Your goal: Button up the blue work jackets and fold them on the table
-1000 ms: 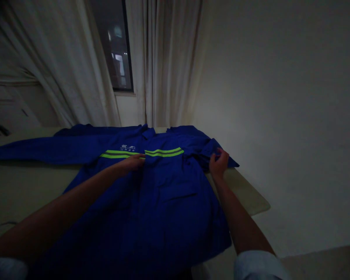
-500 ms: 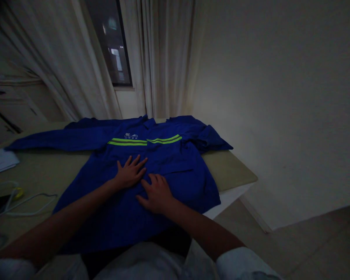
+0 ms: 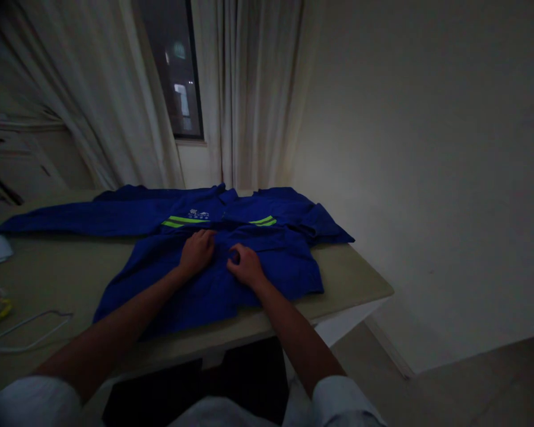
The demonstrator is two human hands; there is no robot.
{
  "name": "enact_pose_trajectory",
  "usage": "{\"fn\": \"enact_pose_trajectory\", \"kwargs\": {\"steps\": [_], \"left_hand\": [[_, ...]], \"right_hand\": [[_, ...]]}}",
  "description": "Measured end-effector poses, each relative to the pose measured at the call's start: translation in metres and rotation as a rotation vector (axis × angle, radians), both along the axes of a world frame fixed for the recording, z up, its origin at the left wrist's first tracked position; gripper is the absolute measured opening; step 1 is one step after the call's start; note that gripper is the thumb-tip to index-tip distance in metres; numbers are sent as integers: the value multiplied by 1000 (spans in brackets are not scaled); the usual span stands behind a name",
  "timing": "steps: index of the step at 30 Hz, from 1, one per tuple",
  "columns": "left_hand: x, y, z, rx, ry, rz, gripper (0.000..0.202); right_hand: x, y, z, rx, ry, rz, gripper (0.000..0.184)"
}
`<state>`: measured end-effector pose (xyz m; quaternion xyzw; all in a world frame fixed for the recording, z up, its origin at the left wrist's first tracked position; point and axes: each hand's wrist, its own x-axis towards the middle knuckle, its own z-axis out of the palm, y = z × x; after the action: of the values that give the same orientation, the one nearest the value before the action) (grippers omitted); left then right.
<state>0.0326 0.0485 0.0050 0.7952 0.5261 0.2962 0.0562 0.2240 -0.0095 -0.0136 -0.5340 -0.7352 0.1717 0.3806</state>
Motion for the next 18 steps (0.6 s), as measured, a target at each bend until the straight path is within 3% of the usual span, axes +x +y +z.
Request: {"fn": "enact_pose_trajectory", "kwargs": {"steps": [2,4,7,10,13,18], "left_hand": [[1,-12,3,-69,-132,-27,31],[3,-25,0,-112,-214,-158,24],[2,-40,-10,-84,-180,-350,14],[0,-44,-18,-60,-170,-396,16],[-1,-43,-17,-91,-174,-408,27],[-1,-40,-13,-144,19,-400,24]], "right_hand": [[7,2,-3,-88,161,-4,23],[13,8,-5,-200,331,74,25],[20,20,-4,-368,520,192,40],[25,26,-1,-490,582,206,51],[28,24,1,-487,603,218,52],[29,13,1,-382,555,257,41]]}}
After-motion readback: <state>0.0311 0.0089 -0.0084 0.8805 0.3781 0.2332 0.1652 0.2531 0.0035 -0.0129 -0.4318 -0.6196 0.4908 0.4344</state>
